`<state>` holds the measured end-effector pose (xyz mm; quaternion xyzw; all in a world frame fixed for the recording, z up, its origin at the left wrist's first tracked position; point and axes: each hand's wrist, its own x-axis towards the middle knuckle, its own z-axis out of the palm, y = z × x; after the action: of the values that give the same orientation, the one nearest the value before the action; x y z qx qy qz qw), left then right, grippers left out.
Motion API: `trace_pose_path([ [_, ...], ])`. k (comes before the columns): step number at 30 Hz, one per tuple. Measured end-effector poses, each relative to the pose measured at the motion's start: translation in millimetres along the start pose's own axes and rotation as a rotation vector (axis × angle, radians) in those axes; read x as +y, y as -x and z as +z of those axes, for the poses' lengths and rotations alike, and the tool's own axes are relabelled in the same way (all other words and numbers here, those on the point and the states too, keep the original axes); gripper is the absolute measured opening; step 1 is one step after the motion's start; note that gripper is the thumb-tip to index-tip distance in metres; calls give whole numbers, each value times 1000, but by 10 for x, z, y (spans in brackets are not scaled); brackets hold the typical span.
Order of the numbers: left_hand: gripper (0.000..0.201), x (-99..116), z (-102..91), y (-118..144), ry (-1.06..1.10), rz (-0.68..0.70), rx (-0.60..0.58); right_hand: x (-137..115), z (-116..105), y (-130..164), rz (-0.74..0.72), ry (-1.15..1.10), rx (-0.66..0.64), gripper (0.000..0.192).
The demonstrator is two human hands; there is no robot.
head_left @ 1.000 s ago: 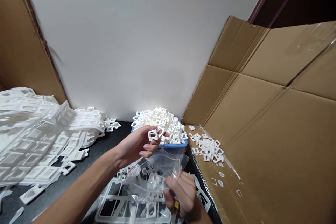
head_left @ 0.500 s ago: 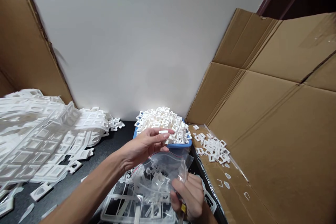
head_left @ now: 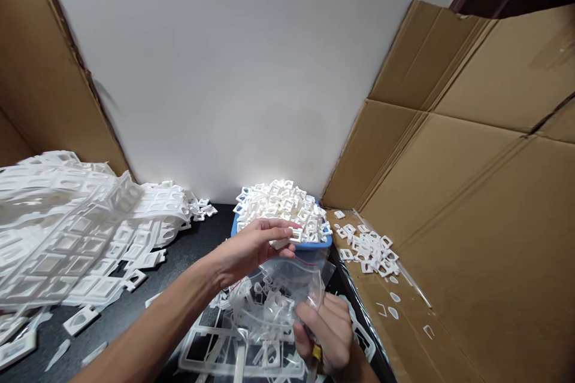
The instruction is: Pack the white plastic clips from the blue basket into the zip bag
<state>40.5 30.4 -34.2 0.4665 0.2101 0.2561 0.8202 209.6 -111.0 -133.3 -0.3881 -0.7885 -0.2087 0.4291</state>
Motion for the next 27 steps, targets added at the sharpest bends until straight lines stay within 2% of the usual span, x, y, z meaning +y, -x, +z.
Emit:
trace_pose_path([
  [5,29,-2,-16,-10,-55,8,-22,-3,0,14,4,-8,-11,15],
  [8,33,-16,-83,-23,-148,-26,-33,0,4,24,9,-16,-23,14],
  [12,33,-50,-159,-38,-350,-54,-18,4,-11,-2,4,-11,-14,15],
  [17,21,-121,-157,-42,-645,-52,-39,-2,-52,-39,-29,-13,-12,20],
  [19,17,-138,-160,-25,-748,-50,-98,-12,-58,-55,-64,-22,-27,24],
  [22,14,-136,-168,22,-859,-96,-312,-38,-43,-84,-78,-51,-45,37],
  [24,18,-123,-166,45,-904,-95,-422,-54,-29,-90,-76,-71,-57,44],
  [27,29,-97,-162,50,-930,-25,-447,-32,-38,-48,-29,-144,4,45],
])
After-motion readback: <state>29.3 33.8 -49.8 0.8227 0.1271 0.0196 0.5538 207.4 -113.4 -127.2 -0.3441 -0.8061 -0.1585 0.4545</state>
